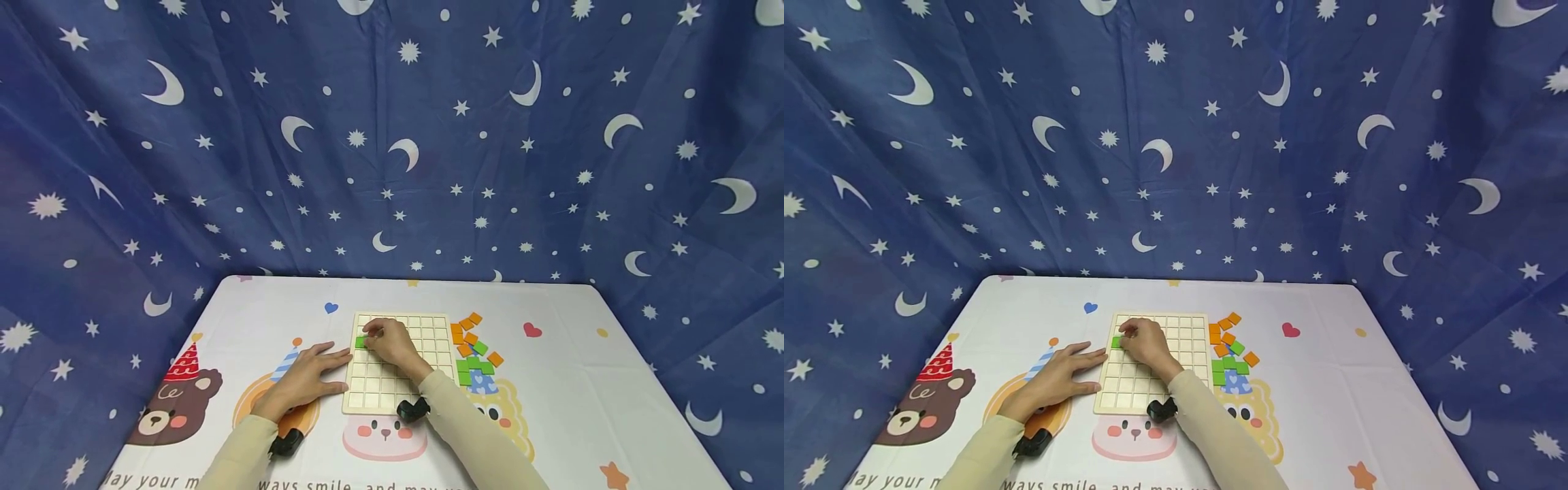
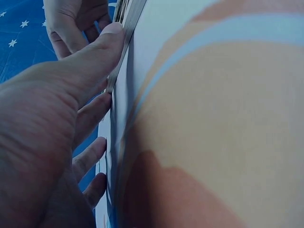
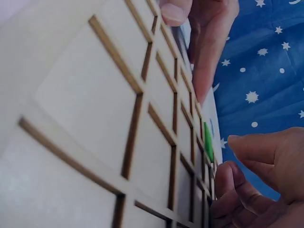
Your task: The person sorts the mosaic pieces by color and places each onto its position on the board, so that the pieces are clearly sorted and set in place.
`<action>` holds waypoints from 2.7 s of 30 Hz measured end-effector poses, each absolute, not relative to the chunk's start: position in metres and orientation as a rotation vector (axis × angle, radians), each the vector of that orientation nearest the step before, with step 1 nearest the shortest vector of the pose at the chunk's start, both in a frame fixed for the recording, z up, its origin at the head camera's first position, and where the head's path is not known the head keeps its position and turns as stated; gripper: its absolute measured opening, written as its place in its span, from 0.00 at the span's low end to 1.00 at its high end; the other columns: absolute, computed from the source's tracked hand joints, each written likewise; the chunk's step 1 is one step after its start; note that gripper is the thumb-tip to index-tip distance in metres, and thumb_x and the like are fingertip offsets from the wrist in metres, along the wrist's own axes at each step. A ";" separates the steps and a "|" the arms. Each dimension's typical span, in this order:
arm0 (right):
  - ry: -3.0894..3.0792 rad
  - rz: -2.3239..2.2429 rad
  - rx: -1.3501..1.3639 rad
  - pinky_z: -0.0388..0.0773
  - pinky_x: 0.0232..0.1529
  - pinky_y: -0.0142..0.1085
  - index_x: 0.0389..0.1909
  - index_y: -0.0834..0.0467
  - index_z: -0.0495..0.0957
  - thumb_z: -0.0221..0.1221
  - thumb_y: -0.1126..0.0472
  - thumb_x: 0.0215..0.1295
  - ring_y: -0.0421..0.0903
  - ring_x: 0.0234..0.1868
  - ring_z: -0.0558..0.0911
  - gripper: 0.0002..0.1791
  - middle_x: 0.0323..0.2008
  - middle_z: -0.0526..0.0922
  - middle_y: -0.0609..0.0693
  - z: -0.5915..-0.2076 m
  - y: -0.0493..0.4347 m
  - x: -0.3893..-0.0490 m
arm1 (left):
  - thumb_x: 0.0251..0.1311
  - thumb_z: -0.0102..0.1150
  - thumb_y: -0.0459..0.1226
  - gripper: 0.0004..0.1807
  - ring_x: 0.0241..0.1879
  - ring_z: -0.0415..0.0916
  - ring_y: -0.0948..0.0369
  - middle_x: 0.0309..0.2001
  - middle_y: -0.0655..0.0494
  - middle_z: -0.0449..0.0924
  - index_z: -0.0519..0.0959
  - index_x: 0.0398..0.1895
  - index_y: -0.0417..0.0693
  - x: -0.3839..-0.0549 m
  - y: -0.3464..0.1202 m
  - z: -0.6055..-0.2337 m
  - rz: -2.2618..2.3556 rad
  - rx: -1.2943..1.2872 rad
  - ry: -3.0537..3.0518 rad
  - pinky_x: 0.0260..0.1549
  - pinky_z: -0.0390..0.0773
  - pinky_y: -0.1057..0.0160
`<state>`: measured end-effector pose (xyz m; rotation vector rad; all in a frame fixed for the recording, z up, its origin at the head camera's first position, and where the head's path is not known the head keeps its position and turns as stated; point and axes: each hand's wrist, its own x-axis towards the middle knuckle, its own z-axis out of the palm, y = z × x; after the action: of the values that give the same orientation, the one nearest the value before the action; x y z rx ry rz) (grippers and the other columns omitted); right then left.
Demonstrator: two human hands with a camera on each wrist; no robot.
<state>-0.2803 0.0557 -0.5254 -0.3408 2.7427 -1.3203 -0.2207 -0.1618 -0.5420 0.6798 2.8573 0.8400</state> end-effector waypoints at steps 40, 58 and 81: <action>2.802 -1.494 -0.387 0.76 0.29 0.30 0.40 0.52 0.84 0.67 0.61 0.60 0.40 0.32 0.79 0.07 0.35 0.84 0.46 -0.491 0.136 -0.232 | 0.53 0.70 0.54 0.35 0.74 0.56 0.47 0.69 0.65 0.70 0.74 0.66 0.59 -0.219 -0.162 -0.543 0.845 0.692 2.860 0.67 0.60 0.36; 2.898 -1.391 -0.146 0.75 0.29 0.28 0.41 0.56 0.85 0.68 0.63 0.58 0.40 0.31 0.79 0.10 0.33 0.85 0.45 -0.500 0.195 -0.221 | 0.53 0.70 0.53 0.35 0.73 0.57 0.45 0.69 0.63 0.71 0.75 0.66 0.57 -0.220 -0.162 -0.543 0.844 0.707 2.874 0.66 0.59 0.35; 2.988 -1.256 0.039 0.74 0.32 0.29 0.43 0.59 0.84 0.67 0.63 0.59 0.41 0.31 0.78 0.11 0.35 0.85 0.51 -0.513 0.267 -0.208 | 0.54 0.68 0.55 0.37 0.74 0.56 0.45 0.70 0.63 0.70 0.73 0.67 0.57 -0.220 -0.162 -0.542 0.826 0.700 2.863 0.66 0.60 0.34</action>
<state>-0.2078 0.2667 -0.5132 0.0387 2.9878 -1.2561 -0.2201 -0.1617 -0.5420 0.7001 2.8632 0.8255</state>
